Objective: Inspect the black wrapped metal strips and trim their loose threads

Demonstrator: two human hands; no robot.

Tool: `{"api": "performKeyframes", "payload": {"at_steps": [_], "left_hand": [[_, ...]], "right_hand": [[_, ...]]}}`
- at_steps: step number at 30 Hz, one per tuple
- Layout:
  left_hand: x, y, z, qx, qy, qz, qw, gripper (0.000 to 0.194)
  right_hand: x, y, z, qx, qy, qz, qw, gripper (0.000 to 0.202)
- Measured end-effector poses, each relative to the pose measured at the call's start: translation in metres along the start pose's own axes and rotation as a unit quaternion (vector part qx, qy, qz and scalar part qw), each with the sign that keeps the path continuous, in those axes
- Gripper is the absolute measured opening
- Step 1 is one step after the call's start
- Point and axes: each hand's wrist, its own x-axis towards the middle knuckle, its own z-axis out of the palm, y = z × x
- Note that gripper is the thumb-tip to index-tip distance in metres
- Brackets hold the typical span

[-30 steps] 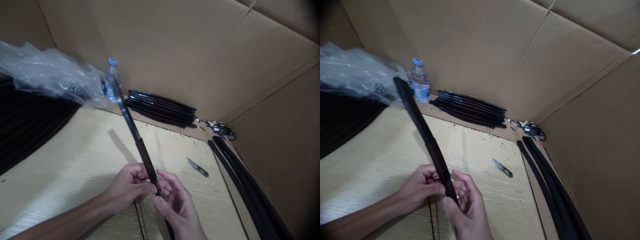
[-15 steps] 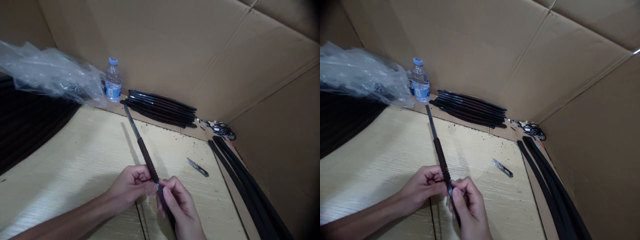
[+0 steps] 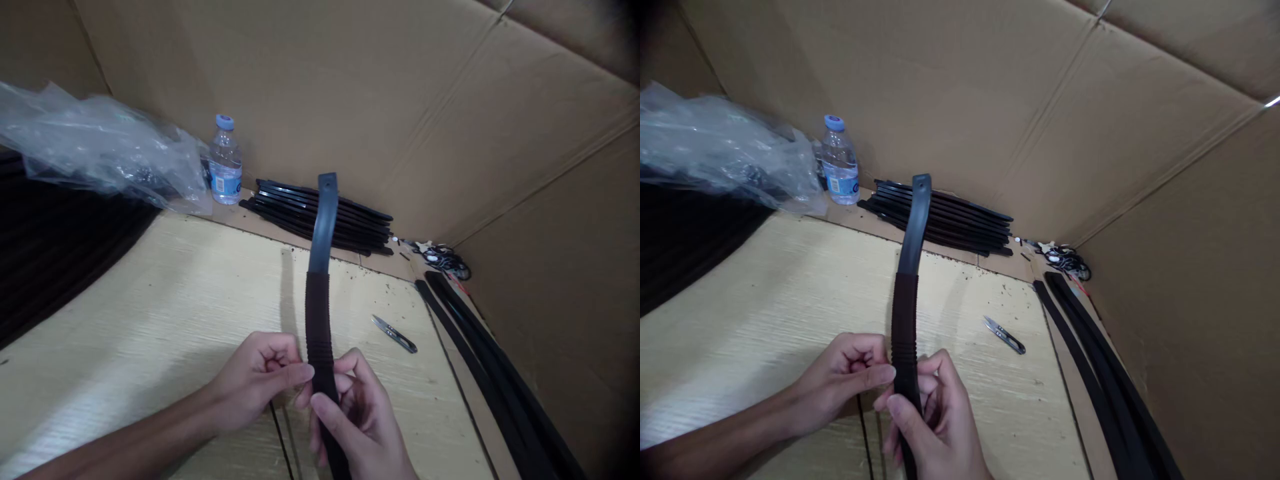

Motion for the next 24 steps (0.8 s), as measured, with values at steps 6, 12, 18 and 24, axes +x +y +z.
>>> {"api": "performKeyframes", "payload": {"at_steps": [6, 12, 18, 24], "left_hand": [[0.0039, 0.0002, 0.0015, -0.007, 0.019, 0.021, 1.000, 0.021], [0.0036, -0.0022, 0.0000, 0.009, 0.044, 0.017, 0.999, 0.023], [0.0012, -0.0061, 0.0000, 0.026, 0.023, 0.015, 0.999, 0.030], [0.0022, -0.0076, 0.0024, -0.015, 0.005, 0.026, 1.000, 0.019]], "right_hand": [[0.0014, -0.0025, -0.0028, -0.010, 0.007, -0.040, 0.999, 0.019], [0.0053, -0.0002, -0.0010, -0.028, 0.029, -0.033, 0.999, 0.039], [0.0064, 0.0024, 0.0012, -0.021, 0.055, 0.008, 0.998, 0.036], [0.0015, 0.0051, -0.0017, -0.027, 0.039, -0.052, 0.998, 0.023]]}}
